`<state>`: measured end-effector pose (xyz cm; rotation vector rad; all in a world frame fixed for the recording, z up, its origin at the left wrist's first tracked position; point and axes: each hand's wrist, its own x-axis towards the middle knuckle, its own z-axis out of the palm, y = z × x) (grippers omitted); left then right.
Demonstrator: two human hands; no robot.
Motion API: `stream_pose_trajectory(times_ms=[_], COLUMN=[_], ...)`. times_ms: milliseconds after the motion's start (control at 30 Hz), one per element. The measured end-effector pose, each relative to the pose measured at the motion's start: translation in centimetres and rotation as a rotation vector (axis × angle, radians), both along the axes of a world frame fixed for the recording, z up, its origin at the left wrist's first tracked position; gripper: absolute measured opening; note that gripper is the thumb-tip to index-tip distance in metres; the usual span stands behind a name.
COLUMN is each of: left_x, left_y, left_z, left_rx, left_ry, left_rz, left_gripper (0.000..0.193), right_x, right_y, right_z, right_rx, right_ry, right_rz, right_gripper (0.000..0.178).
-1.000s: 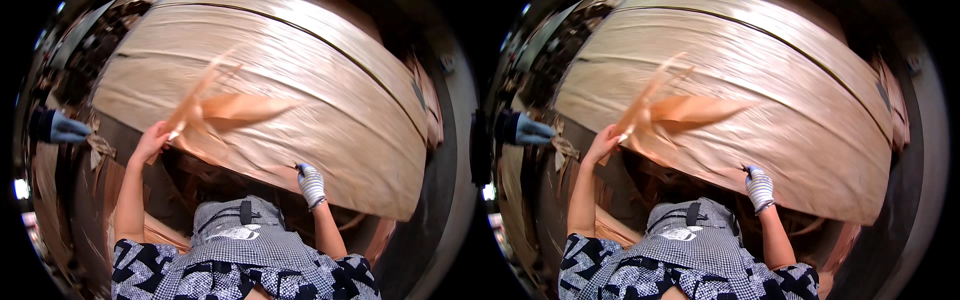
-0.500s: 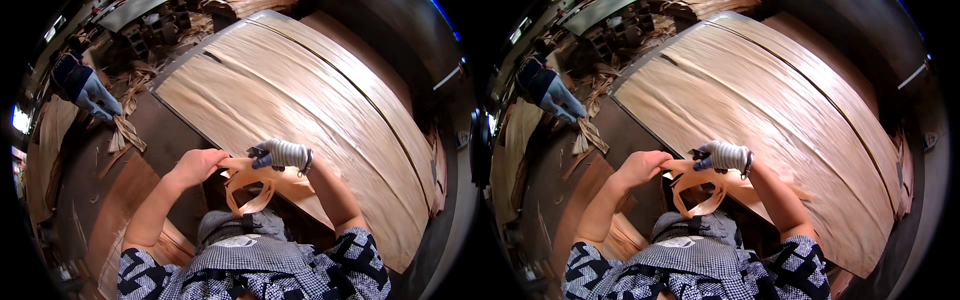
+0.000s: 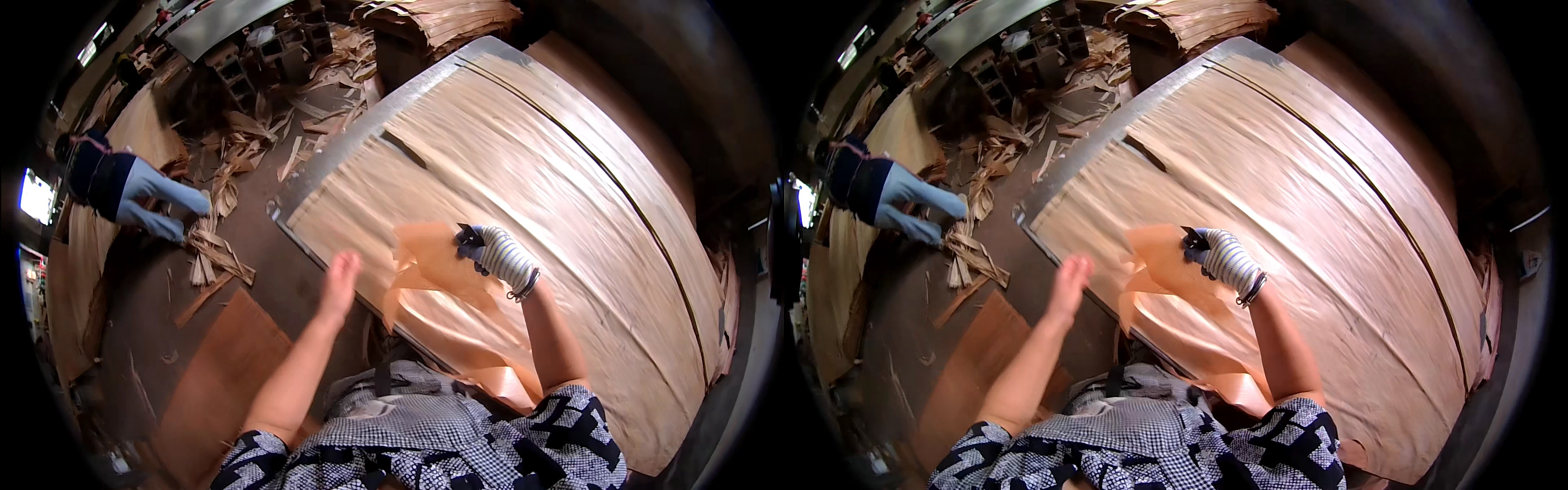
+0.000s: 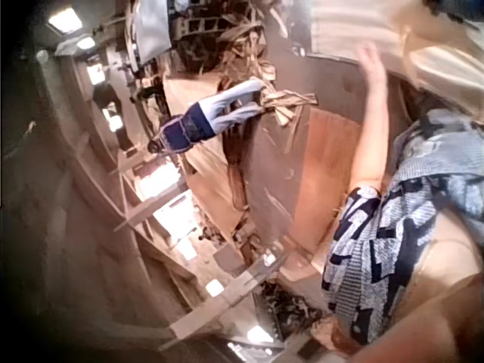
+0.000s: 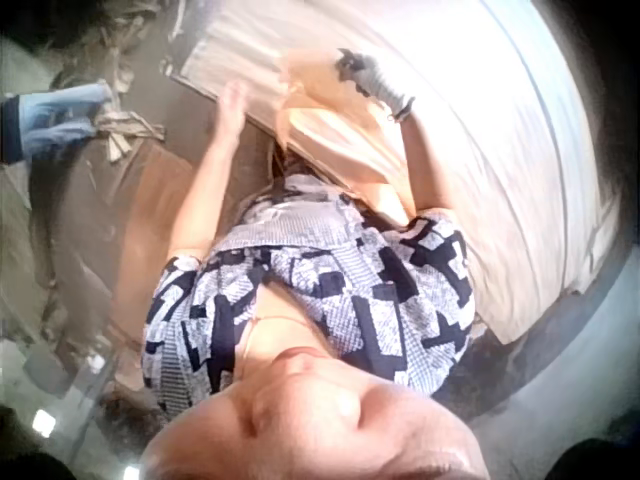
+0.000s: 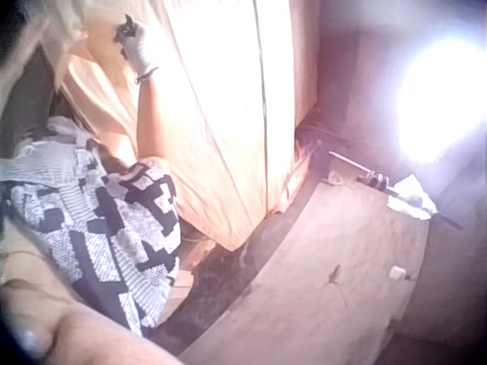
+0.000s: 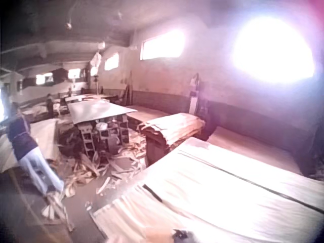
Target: The person prepares large sheets of wood veneer by applying tape to edges and seams, cutting strips with a utility knife, and aligning sheets using a long wooden guide.
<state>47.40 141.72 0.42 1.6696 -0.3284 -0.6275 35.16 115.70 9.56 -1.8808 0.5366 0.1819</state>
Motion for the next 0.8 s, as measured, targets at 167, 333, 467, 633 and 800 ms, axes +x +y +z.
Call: stream_pose_trajectory(times_ms=[167, 333, 467, 633, 800], left_x=[2.0, 14.8, 20.8, 25.4, 27.5], left_y=[-4.7, -11.5, -15.8, -18.5, -18.1], left_z=[-1.7, 1.3, 4.0, 1.1, -4.2], left_rx=[-0.283, -0.838, -0.579, -0.265, -0.054], left_ry=[0.587, 0.826, 0.676, -0.003, -0.711], left_rz=[-0.194, -0.365, -0.166, -0.255, -0.290], left_gripper=[0.070, 0.068, 0.074, 0.078, 0.064], right_x=[6.6, 9.6, 11.6, 15.8, 19.6], right_y=[-0.4, -3.1, -4.9, -7.3, -8.6], right_z=[1.3, 2.3, -1.1, -4.7, -7.9], right_rx=[0.291, 0.308, 0.148, -0.025, -0.252], right_ry=[-0.193, 0.101, 0.197, 0.317, 0.521], right_rz=[0.165, -0.051, -0.226, -0.290, -0.292], right_gripper=[0.026, 0.031, 0.017, 0.010, 0.020])
